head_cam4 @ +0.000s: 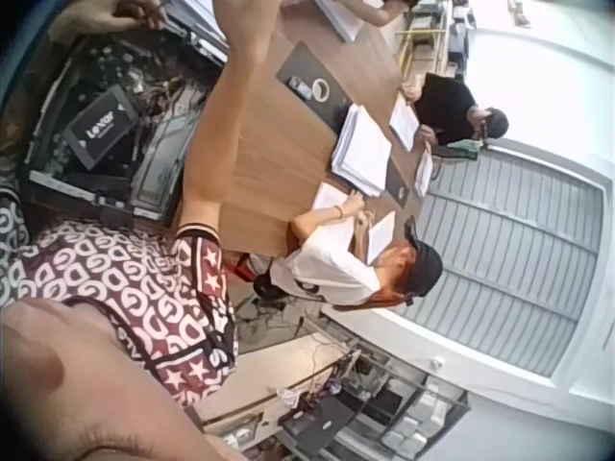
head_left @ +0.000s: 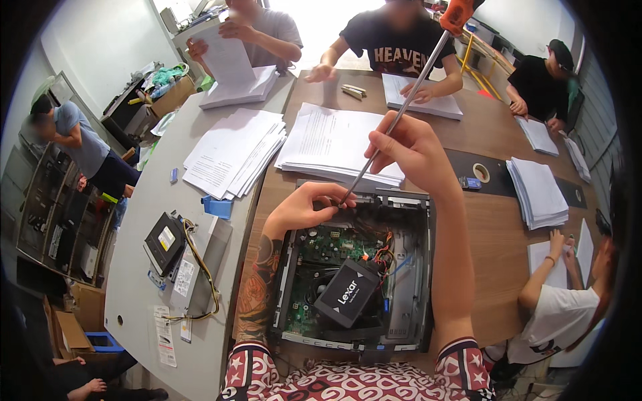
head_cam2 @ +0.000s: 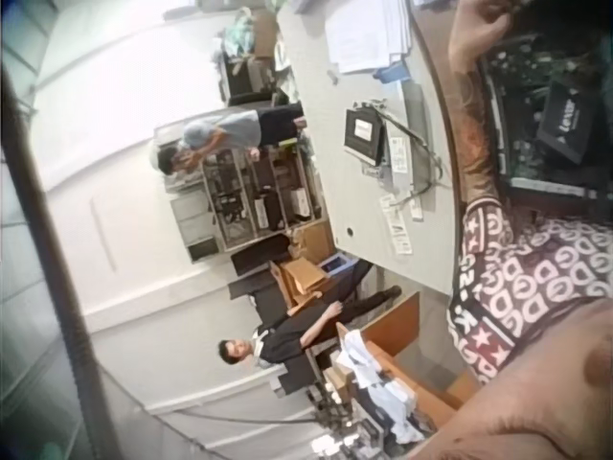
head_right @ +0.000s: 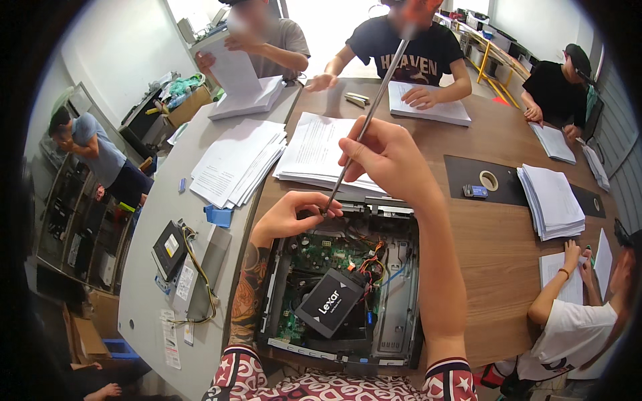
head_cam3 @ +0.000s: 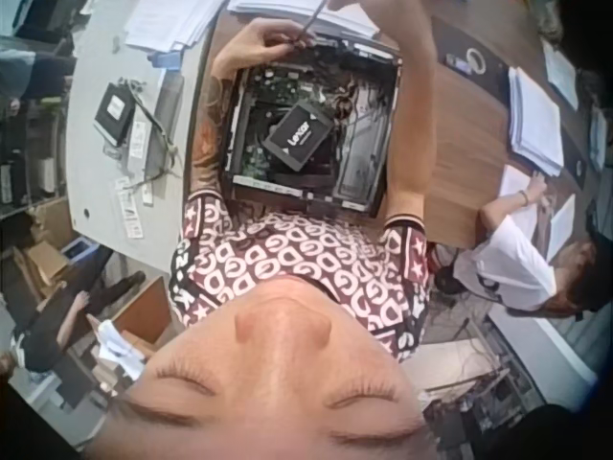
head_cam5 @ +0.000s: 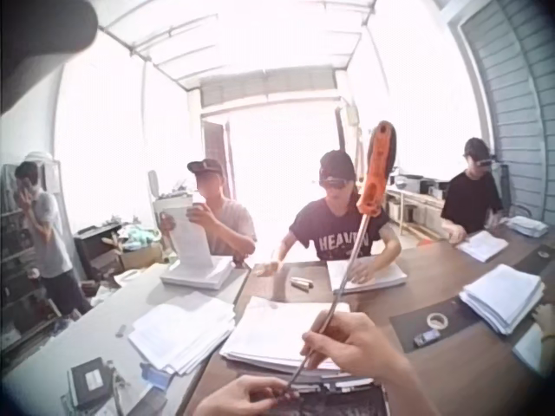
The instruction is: The person works on the internal components of an open computer tower at a table, using a screwdriver to tighten screws on various internal hardware parts while several other people sit around the same table handling stacks of paper.
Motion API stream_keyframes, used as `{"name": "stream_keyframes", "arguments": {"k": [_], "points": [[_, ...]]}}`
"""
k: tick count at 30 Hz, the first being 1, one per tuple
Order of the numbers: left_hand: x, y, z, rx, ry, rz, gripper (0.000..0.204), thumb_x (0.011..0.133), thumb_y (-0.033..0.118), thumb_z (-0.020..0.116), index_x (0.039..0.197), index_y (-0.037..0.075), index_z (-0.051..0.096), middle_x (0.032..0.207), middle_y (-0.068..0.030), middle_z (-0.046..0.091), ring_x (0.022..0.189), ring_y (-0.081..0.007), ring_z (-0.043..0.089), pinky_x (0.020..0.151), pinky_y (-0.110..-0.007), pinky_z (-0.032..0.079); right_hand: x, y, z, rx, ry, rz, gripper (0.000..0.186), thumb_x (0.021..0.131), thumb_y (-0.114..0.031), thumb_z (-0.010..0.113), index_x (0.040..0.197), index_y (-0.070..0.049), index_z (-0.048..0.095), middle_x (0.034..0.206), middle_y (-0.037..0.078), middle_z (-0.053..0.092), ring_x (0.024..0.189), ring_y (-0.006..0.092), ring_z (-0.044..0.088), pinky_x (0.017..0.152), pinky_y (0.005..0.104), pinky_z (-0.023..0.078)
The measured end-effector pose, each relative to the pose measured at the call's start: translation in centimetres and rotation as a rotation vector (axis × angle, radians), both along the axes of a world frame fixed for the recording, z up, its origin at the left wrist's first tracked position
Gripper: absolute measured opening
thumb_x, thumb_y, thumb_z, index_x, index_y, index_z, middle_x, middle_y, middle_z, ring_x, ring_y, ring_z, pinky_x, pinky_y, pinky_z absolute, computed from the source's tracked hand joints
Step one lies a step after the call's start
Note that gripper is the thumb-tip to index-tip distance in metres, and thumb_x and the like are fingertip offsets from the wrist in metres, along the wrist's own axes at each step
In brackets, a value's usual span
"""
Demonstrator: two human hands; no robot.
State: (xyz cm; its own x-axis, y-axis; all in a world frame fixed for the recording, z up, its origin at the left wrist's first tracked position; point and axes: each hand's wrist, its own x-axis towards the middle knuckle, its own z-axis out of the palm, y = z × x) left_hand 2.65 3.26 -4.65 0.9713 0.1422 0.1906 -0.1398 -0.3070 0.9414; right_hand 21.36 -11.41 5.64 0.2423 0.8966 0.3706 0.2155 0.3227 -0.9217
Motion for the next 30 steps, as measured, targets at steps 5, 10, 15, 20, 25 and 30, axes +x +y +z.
{"name": "stream_keyframes", "arguments": {"k": [5,10,15,20,25,30], "points": [[0.24,-0.25,0.42,0.037,0.028,-0.011,0.037,0.08,-0.001,0.058,0.116,0.0,0.066,0.103,-0.0081,0.072,0.092,-0.0121,0.065,0.078,-0.025,0.05,0.71,-0.2,-0.22,0.004,0.005,0.01,0.015,0.096,-0.012,0.059,0.089,0.002,0.058,0.076,0.008,0.067,0.064,0.0122,0.067,0.059,0.0248,0.054],[-0.02,-0.03,0.69,0.069,0.107,0.024,0.025,0.083,0.002,0.069,0.108,-0.002,0.069,0.1,-0.0095,0.073,0.092,-0.0118,0.067,0.078,-0.025,0.052,0.7,-0.08,-0.38,-0.005,-0.013,0.003,0.015,0.096,-0.012,0.059,0.089,0.002,0.058,0.075,0.008,0.067,0.064,0.0124,0.067,0.059,0.0246,0.054],[0.06,-0.11,0.05,0.056,0.065,0.063,0.02,0.085,0.008,0.07,0.104,0.001,0.072,0.093,-0.0057,0.074,0.078,-0.0073,0.065,0.065,-0.021,0.049,0.82,-0.16,-0.48,-0.001,-0.024,-0.001,0.016,0.096,-0.012,0.059,0.089,0.002,0.058,0.075,0.008,0.067,0.063,0.0129,0.067,0.059,0.0248,0.053],[-0.07,-0.13,0.14,0.017,0.084,0.075,0.019,0.086,0.009,0.07,0.103,0.0,0.072,0.091,-0.0059,0.074,0.077,-0.0066,0.065,0.066,-0.02,0.05,1.01,-0.18,-0.56,0.006,-0.024,-0.008,0.016,0.096,-0.013,0.06,0.089,0.002,0.059,0.075,0.009,0.068,0.064,0.013,0.067,0.059,0.0248,0.053],[-0.11,-0.25,0.18,-0.059,0.107,0.084,0.019,0.087,0.007,0.069,0.104,-0.003,0.071,0.091,-0.0096,0.074,0.083,-0.0107,0.068,0.073,-0.023,0.053,0.92,-0.07,-0.73,0.004,-0.02,-0.003,0.017,0.096,-0.013,0.06,0.09,0.002,0.059,0.076,0.009,0.068,0.064,0.0132,0.067,0.059,0.0249,0.053],[0.02,-0.19,0.23,-0.072,0.101,0.083,0.019,0.088,0.006,0.067,0.104,-0.004,0.07,0.09,-0.0104,0.073,0.083,-0.0119,0.069,0.074,-0.024,0.054,1.06,-0.1,-0.73,-0.001,-0.027,-0.002,0.017,0.096,-0.013,0.061,0.09,0.002,0.059,0.076,0.009,0.068,0.064,0.0131,0.068,0.059,0.0249,0.053]]}}
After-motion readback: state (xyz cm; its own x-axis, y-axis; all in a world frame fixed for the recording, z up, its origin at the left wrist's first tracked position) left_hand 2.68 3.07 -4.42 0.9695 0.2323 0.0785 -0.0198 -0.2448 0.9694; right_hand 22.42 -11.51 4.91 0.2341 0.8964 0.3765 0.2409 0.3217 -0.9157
